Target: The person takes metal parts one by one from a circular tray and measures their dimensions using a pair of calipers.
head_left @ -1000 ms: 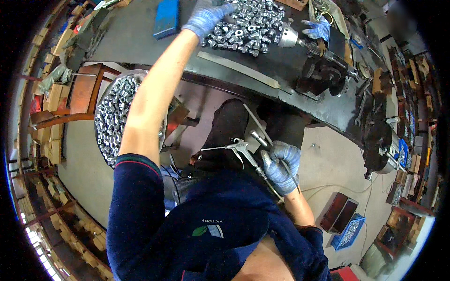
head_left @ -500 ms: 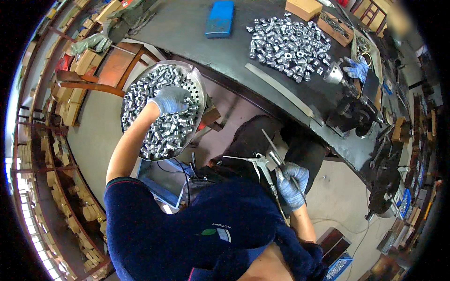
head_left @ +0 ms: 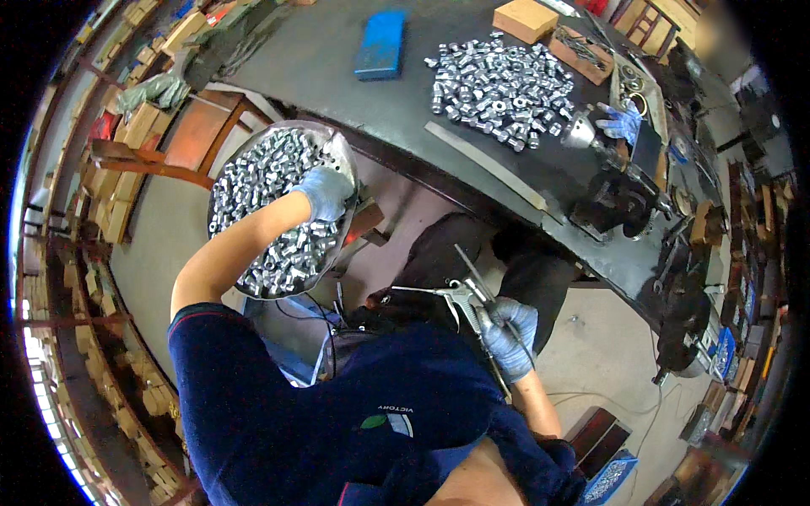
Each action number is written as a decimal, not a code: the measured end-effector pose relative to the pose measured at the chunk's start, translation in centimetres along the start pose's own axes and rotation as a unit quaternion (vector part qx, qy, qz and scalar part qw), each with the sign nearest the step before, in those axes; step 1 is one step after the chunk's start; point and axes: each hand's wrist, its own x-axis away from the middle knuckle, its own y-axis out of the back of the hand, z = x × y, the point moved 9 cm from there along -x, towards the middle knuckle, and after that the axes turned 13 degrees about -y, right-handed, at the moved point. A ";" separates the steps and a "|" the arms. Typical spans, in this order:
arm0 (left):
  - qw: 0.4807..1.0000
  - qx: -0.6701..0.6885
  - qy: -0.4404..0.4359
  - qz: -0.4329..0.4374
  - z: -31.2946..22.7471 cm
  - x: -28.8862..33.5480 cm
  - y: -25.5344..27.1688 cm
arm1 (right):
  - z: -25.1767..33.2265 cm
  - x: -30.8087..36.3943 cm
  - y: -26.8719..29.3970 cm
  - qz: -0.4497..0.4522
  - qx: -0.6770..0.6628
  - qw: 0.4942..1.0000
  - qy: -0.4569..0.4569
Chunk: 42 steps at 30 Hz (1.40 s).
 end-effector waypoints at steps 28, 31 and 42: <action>0.388 0.885 -0.150 -0.210 -16.9 2.8 4.3 | 3.1 -1.5 -0.4 0.041 -0.002 0.998 0.040; 0.514 0.813 -0.154 -0.227 -15.9 3.8 6.0 | 4.2 -1.5 -0.8 0.052 0.017 0.993 0.105; 0.658 0.676 -0.198 -0.265 -15.7 4.1 8.9 | 3.0 -1.6 -1.2 0.040 0.044 0.996 0.068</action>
